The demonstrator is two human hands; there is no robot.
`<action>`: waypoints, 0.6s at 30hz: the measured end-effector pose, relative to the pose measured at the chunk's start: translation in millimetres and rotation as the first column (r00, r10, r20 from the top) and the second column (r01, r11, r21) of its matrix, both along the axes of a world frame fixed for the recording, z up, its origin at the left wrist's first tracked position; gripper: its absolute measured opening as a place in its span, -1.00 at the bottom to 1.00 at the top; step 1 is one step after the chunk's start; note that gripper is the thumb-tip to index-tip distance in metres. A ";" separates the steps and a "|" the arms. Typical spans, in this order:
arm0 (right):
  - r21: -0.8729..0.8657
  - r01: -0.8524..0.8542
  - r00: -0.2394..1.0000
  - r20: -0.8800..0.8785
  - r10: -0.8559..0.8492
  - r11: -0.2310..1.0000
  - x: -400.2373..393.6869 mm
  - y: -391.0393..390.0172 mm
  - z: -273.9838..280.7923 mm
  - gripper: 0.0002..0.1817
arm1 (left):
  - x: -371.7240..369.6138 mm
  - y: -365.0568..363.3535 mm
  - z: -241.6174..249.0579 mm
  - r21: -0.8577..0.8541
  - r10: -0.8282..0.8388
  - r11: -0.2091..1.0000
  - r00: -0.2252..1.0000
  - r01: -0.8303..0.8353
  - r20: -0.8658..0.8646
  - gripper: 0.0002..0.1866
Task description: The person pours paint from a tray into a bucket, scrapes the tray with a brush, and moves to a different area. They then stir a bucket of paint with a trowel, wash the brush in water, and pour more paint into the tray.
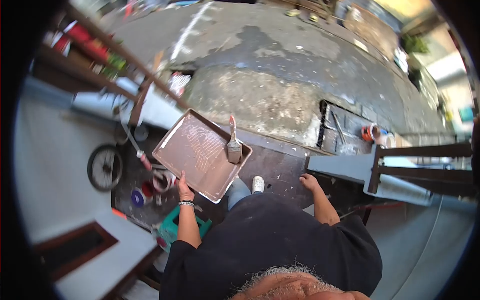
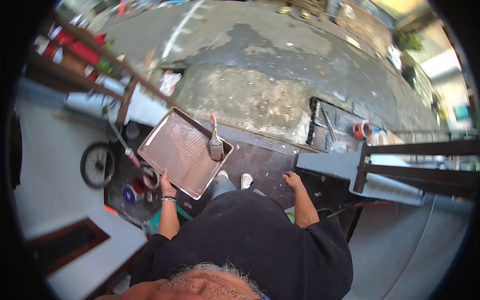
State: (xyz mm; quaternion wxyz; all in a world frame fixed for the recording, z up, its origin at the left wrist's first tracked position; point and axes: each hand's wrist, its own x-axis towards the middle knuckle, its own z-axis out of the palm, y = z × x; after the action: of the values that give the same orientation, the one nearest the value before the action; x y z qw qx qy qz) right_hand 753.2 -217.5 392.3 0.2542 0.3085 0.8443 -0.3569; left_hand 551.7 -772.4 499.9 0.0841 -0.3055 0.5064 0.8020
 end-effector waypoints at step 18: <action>-0.029 0.714 0.668 0.331 -0.667 0.700 -43.8 23.1 -39.4 -0.55 | -474.1 485.4 39.5 0.005 -0.487 0.865 0.843 0.501 -0.227 -0.43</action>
State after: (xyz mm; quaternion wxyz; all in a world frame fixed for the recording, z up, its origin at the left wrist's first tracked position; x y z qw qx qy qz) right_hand 709.4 -194.4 353.0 0.2462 0.6343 0.5851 -0.4412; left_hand 77.6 -287.0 539.4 0.2414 -0.0720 0.5483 0.7975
